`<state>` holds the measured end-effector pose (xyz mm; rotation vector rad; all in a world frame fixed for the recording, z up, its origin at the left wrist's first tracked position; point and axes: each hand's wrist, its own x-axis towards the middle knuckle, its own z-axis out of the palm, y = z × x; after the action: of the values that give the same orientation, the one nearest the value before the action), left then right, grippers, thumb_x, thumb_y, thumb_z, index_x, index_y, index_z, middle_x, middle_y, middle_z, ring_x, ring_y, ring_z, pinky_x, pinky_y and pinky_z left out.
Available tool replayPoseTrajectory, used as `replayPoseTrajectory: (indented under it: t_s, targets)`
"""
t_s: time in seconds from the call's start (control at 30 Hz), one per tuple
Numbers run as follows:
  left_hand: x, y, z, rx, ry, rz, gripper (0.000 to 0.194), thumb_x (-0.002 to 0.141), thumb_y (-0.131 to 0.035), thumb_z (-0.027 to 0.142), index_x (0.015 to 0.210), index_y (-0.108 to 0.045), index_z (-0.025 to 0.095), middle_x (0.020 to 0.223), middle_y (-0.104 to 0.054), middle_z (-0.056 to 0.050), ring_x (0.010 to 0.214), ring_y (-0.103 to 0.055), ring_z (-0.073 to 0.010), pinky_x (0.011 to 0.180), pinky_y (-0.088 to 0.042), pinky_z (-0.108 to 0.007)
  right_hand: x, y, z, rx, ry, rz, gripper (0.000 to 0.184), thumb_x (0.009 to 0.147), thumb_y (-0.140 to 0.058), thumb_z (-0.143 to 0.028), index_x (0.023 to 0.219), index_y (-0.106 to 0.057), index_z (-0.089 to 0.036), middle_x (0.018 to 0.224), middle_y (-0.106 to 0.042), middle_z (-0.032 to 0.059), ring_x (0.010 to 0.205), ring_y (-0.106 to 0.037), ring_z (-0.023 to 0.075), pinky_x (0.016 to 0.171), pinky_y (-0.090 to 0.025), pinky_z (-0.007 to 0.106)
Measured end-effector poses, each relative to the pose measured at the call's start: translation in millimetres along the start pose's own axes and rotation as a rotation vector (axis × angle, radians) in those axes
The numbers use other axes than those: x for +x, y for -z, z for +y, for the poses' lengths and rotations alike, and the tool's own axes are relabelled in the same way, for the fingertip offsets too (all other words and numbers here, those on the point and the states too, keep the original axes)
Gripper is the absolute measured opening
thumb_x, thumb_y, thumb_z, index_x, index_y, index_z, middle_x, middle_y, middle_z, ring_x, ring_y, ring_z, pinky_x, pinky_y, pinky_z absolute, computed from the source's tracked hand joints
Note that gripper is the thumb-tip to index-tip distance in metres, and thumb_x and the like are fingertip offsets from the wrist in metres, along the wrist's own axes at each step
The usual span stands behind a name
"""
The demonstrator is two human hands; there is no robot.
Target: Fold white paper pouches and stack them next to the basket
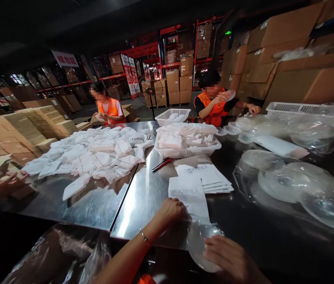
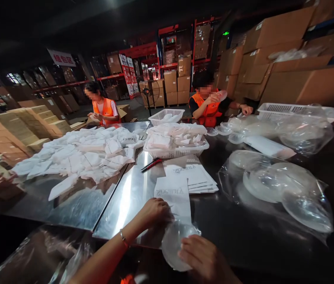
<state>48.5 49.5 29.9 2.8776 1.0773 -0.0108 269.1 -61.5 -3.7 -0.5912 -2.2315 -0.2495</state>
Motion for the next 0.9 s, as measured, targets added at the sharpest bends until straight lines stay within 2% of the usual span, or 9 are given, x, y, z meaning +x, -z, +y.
replayPoseTrajectory:
  t_s: [0.07, 0.17, 0.3, 0.47, 0.53, 0.63, 0.7, 0.77, 0.9]
  targets:
    - [1, 0.0, 2, 0.014, 0.007, 0.002, 0.014, 0.094, -0.054, 0.019, 0.090, -0.066, 0.013, 0.091, -0.069, -0.007, 0.086, -0.064, -0.0216, 0.075, -0.049, -0.031, 7, -10, 3, 0.043, -0.004, 0.020, 0.031, 0.100, -0.029, -0.019, 0.102, -0.060, -0.017, 0.090, -0.071, 0.0049, 0.096, -0.067, 0.0175, 0.091, -0.051, 0.032]
    - [2, -0.3, 4, 0.035, 0.024, 0.006, 0.016, 0.094, -0.054, 0.021, 0.088, -0.067, 0.014, 0.089, -0.069, -0.007, 0.086, -0.064, -0.0217, 0.074, -0.049, -0.032, 19, -14, 6, 0.100, -0.086, 0.019, 0.031, 0.084, -0.036, -0.006, 0.097, -0.061, -0.019, 0.087, -0.072, 0.0031, 0.084, -0.069, 0.0152, 0.080, -0.054, 0.028]
    - [3, -3.2, 4, 0.061, 0.065, 0.014, 0.021, 0.090, -0.061, 0.032, 0.091, -0.068, 0.012, 0.089, -0.069, -0.009, 0.087, -0.064, -0.0247, 0.075, -0.049, -0.035, 20, -10, 7, 0.191, -0.188, -0.054, 0.036, 0.071, -0.040, -0.004, 0.094, -0.062, -0.021, 0.088, -0.073, 0.0020, 0.080, -0.070, 0.0150, 0.075, -0.054, 0.025]
    - [11, -7.2, 3, 0.086, 0.061, 0.005, 0.017, 0.092, -0.051, 0.014, 0.091, -0.068, 0.010, 0.086, -0.069, -0.011, 0.085, -0.065, -0.0236, 0.078, -0.047, -0.035, 15, -10, 9, 0.207, -0.274, -0.164, 0.044, 0.060, -0.041, -0.004, 0.092, -0.066, -0.021, 0.089, -0.073, 0.0002, 0.076, -0.070, 0.0169, 0.070, -0.056, 0.026]
    - [14, -7.9, 3, 0.087, 0.060, 0.002, 0.018, 0.092, -0.051, 0.014, 0.089, -0.069, 0.010, 0.084, -0.069, -0.012, 0.083, -0.066, -0.0239, 0.077, -0.048, -0.035, 16, -9, 10, 0.187, -0.304, -0.170, 0.044, 0.058, -0.042, -0.006, 0.090, -0.067, -0.021, 0.088, -0.073, 0.0008, 0.075, -0.070, 0.0181, 0.069, -0.057, 0.026]
    - [15, -6.9, 1, 0.078, 0.063, -0.008, 0.019, 0.092, -0.054, 0.018, 0.086, -0.070, 0.010, 0.083, -0.070, -0.012, 0.081, -0.066, -0.0247, 0.073, -0.048, -0.035, 13, -7, 12, 0.191, -0.323, -0.164, 0.039, 0.063, -0.045, -0.007, 0.091, -0.068, -0.020, 0.090, -0.074, 0.0029, 0.081, -0.071, 0.0186, 0.077, -0.057, 0.027]
    - [13, -4.8, -1, 0.067, 0.050, -0.020, 0.017, 0.091, -0.056, 0.019, 0.085, -0.071, 0.012, 0.083, -0.070, -0.010, 0.079, -0.066, -0.0238, 0.070, -0.049, -0.033, 7, -7, 14, 0.251, -0.295, -0.160, 0.029, 0.072, -0.049, -0.009, 0.092, -0.068, -0.020, 0.092, -0.073, 0.0038, 0.084, -0.071, 0.0178, 0.083, -0.056, 0.026]
    - [10, -2.3, -3, 0.058, 0.039, -0.027, 0.016, 0.090, -0.056, 0.016, 0.084, -0.070, 0.012, 0.081, -0.069, -0.009, 0.077, -0.065, -0.0221, 0.069, -0.049, -0.031, -3, -11, 15, 0.318, -0.244, -0.093, 0.016, 0.084, -0.054, -0.020, 0.094, -0.067, -0.021, 0.094, -0.073, 0.0046, 0.088, -0.070, 0.0185, 0.087, -0.055, 0.026]
    - [7, 1.4, -1, 0.038, 0.020, -0.017, 0.017, 0.091, -0.054, 0.014, 0.084, -0.069, 0.013, 0.085, -0.069, -0.008, 0.081, -0.064, -0.0206, 0.074, -0.049, -0.031, -20, -24, 10, 0.340, -0.125, 0.125, 0.027, 0.099, -0.046, -0.041, 0.108, -0.062, -0.022, 0.096, -0.073, 0.0042, 0.089, -0.070, 0.0168, 0.094, -0.052, 0.026]
